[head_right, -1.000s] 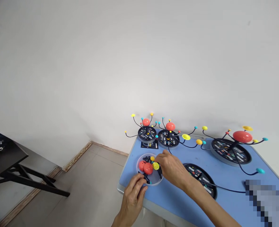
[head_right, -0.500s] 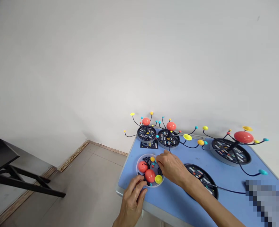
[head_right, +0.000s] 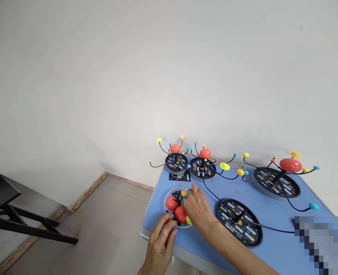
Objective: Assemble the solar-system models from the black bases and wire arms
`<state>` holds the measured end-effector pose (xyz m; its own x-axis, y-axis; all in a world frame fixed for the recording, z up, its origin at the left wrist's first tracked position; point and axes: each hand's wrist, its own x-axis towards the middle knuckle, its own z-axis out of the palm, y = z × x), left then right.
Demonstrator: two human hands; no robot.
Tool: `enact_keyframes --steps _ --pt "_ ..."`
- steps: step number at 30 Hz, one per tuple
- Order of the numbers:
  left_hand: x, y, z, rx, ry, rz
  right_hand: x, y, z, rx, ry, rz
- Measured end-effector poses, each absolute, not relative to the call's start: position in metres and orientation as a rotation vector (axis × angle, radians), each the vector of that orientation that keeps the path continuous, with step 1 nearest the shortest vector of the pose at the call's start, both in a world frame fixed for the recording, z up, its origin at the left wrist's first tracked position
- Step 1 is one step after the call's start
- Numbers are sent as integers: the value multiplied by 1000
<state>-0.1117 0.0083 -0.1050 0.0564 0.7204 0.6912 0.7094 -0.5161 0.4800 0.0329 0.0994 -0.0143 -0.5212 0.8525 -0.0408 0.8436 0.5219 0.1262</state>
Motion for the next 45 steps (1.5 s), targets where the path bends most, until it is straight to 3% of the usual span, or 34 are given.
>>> enact_keyframes --steps 11,22,31,34,40,45 --pt "-111 8 -105 2224 1550 1528 35 99 -19 1855 2701 -227" --pt "-112 6 -107 2178 1538 1553 75 100 -23 1915 2766 -1543" --pt "-109 23 -84 2123 1681 1675 67 65 -22 1836 2643 -1993" --pt "-106 46 -62 2315 1735 1432 74 58 -24 2009 2560 -2060" --pt "-84 84 -38 2516 1944 401 88 36 -31 2098 2401 -2218" --pt "-77 101 -30 2484 1870 137 99 20 -29 2142 2216 -2483"
